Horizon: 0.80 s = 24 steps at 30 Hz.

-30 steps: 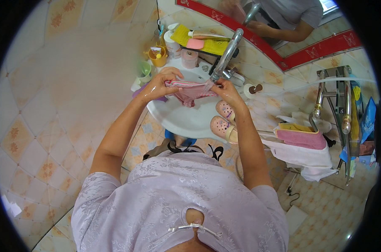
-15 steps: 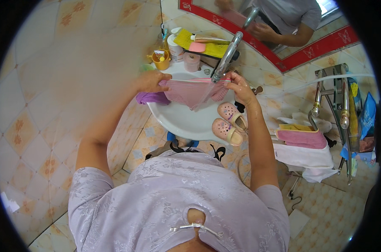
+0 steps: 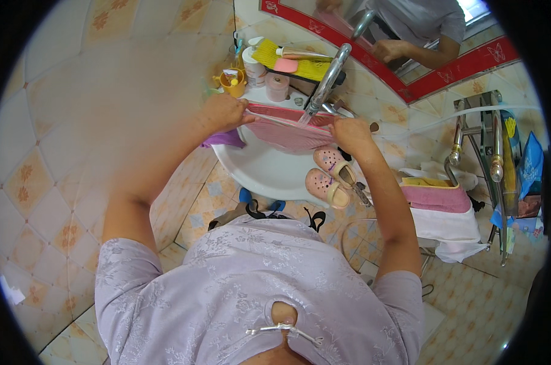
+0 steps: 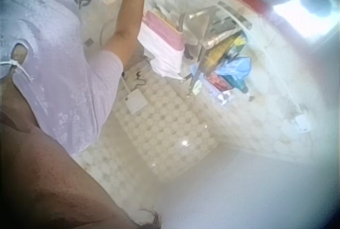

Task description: The person washes a pair of pink slippers in a bathroom sink using a purple cloth and a brush. They scrub the slippers under running water, rinse them, and place them on the sink edge.

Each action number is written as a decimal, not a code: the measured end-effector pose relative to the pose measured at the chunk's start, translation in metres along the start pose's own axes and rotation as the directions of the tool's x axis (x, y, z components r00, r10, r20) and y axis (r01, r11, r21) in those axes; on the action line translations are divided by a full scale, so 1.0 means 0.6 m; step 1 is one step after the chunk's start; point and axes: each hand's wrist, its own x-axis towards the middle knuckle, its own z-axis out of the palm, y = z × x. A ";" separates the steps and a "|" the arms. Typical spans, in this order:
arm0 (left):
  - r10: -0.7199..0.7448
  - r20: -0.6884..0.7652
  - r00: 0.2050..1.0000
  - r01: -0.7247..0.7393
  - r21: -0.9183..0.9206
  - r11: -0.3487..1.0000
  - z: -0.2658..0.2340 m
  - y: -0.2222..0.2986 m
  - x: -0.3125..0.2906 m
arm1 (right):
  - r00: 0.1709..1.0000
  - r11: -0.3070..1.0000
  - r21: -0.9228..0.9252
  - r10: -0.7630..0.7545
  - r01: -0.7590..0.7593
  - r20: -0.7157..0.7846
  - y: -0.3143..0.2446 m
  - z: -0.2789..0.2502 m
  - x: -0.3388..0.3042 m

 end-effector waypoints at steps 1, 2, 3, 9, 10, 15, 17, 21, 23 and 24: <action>-0.033 -0.040 0.999 0.031 -0.037 0.999 0.002 0.004 0.002 | 0.999 0.998 0.045 0.039 -0.039 0.002 -0.004 0.002 -0.001; -0.067 -0.078 0.995 0.062 -0.075 0.995 0.005 0.008 0.003 | 0.997 0.993 0.107 0.061 -0.057 -0.036 -0.008 0.004 -0.001; -0.096 -0.123 0.988 0.081 -0.123 0.989 0.008 0.008 0.004 | 0.998 0.993 0.117 0.038 -0.033 -0.046 -0.009 0.007 -0.002; -0.168 -0.025 0.985 0.169 0.045 0.985 0.029 -0.014 0.006 | 0.894 0.964 0.048 -0.224 0.262 -0.387 -0.009 0.020 -0.009; -0.198 -0.040 0.979 0.199 0.017 0.980 0.032 -0.018 0.008 | 0.875 0.965 0.020 -0.228 0.261 -0.427 -0.010 0.022 -0.009; -0.422 -0.031 0.906 0.383 -0.363 0.849 0.032 -0.037 0.010 | 0.903 0.990 -0.007 -0.133 0.143 -0.407 -0.018 0.033 -0.003; -0.288 0.035 0.957 0.286 -0.277 0.917 0.028 -0.039 0.005 | 0.946 1.000 0.012 -0.016 0.021 -0.325 -0.021 0.039 0.001; -0.129 -0.018 0.991 0.123 -0.205 0.971 0.028 -0.032 0.000 | 0.931 0.999 -0.024 0.032 -0.043 -0.362 -0.018 0.047 0.007; -0.117 -0.005 0.993 0.111 -0.271 0.956 0.031 -0.030 0.002 | 0.945 0.999 -0.003 0.043 -0.047 -0.325 -0.012 0.049 0.011; -0.095 0.000 0.995 0.090 -0.308 0.947 0.034 -0.031 0.005 | 0.951 0.999 0.008 0.050 -0.050 -0.306 -0.008 0.050 0.013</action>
